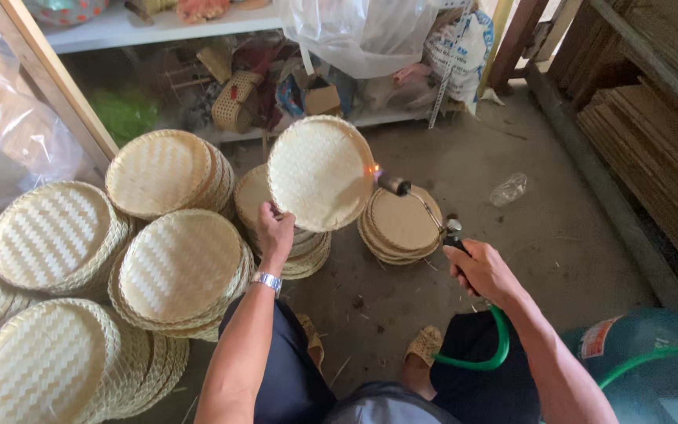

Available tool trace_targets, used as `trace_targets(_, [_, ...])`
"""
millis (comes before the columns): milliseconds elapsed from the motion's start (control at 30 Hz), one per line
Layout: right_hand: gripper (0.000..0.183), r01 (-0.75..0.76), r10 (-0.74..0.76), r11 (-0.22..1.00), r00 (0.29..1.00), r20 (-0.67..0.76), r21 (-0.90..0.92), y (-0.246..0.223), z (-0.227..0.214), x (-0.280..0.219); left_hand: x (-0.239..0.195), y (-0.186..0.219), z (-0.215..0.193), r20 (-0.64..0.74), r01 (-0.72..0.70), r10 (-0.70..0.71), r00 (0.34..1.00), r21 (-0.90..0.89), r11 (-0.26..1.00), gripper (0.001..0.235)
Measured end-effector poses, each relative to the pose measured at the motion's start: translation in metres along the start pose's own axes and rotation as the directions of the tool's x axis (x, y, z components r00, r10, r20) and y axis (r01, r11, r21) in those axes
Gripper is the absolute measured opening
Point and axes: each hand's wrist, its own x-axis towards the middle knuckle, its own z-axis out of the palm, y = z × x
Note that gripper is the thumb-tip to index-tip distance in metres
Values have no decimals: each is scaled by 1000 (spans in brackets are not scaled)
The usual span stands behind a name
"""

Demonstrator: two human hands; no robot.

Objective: The person uses a handheld propane torch to heat the surface of stacked woven baskets. They pick up each basket, pass the flame over its surface, and place it back on the stack. The process is repeated for multiple baskets.

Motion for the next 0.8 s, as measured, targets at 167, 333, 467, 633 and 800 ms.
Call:
trace_targets(167, [44,-24,24,1000,1000,4,12,4,-3,-3,-6,-6,7,-34,-153,159,987,126,980,23])
trace_targets(333, [43,-6,6,996,1000,4,85,-13,-9,-1,-13,4,13,13,-133,133,991,78,988,26])
trace_targets(467, [40,36,-35,995,999,-8,90,-28,-4,5,-21,13,19,75,-94,85,994,123,988,26])
trace_targets(633, [39,5,-2,996,1000,-31,94,-22,-4,2,-24,14,22,127,-234,214,968,172,957,28])
trace_targets(800, [40,9,-8,995,1000,-13,95,-3,-10,0,-22,12,30,113,-291,269,957,302,908,28])
